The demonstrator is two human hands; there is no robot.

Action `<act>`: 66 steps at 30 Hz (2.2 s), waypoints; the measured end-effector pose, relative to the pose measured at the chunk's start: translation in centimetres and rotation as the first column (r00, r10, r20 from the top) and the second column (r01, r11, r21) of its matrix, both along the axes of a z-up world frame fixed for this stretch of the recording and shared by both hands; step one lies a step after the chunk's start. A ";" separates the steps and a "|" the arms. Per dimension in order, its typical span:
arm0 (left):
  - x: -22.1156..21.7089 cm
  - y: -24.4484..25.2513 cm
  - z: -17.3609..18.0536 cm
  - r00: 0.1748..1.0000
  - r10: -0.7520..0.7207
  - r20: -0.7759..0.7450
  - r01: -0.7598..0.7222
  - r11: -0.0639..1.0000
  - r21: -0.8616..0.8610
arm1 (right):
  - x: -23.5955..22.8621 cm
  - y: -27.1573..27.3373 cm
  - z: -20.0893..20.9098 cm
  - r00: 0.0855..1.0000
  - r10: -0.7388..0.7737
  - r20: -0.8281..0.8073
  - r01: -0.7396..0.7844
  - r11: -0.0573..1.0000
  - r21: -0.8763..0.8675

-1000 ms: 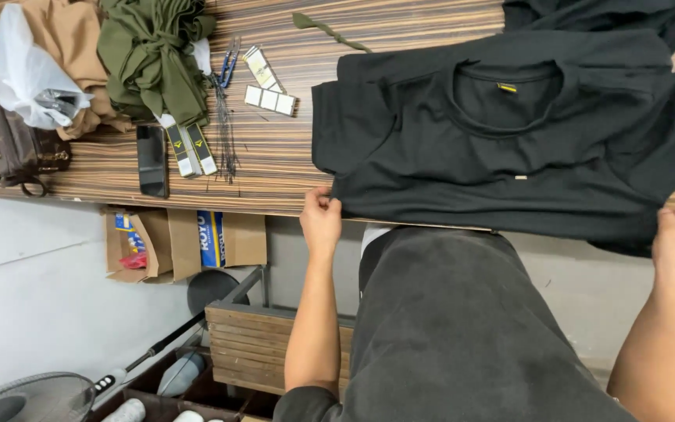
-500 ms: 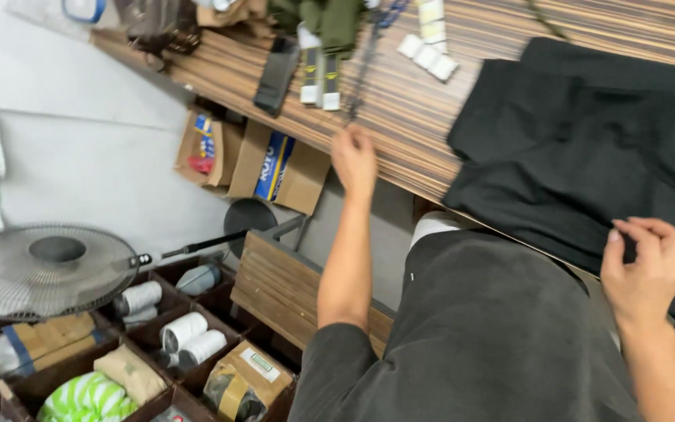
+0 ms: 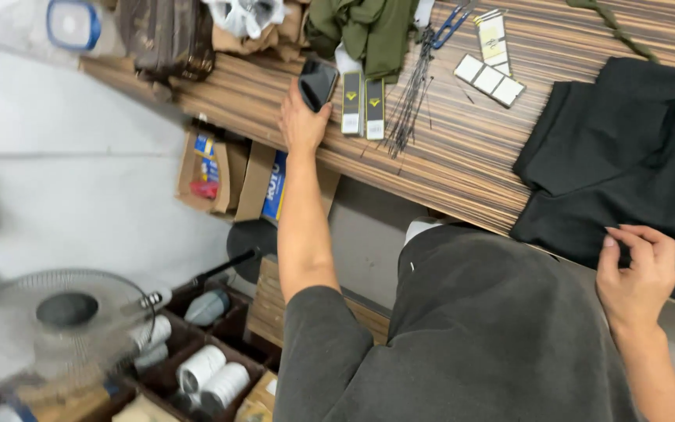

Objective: Attaching brand tags to black t-shirts using plastic fasteners and folding them.

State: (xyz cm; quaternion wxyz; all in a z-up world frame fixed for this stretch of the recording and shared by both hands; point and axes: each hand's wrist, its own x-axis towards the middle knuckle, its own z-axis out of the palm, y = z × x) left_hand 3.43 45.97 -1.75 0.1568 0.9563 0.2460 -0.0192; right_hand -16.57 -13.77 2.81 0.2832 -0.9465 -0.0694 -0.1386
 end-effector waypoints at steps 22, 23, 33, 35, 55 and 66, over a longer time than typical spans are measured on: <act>-2.2 -10.6 -1.0 0.868 -0.317 0.382 0.300 0.948 0.104 | 15.3 14.5 3.4 0.972 0.219 0.090 -0.222 0.975 0.025; -2.8 -10.6 -2.5 0.827 -0.412 0.382 0.382 0.911 0.155 | 17.1 15.2 2.9 0.965 0.240 0.103 -0.243 0.970 0.014; -6.1 -14.4 -1.1 0.896 -0.407 0.179 0.354 0.896 0.269 | 26.3 16.6 -6.9 0.994 0.075 -0.077 -0.101 0.900 -0.423; -6.2 -14.7 -1.0 0.897 -0.403 0.184 0.349 0.898 0.266 | 26.5 16.1 -7.5 0.991 0.082 -0.105 -0.116 0.914 -0.388; -4.7 -13.3 1.0 0.911 -0.246 0.331 0.240 0.969 0.062 | 22.4 19.7 2.2 0.772 0.105 -0.627 0.214 0.886 0.411; -5.8 -15.1 4.3 0.730 -0.213 0.649 0.222 0.973 0.069 | 17.8 20.8 2.3 0.741 0.394 -0.543 0.367 0.440 0.820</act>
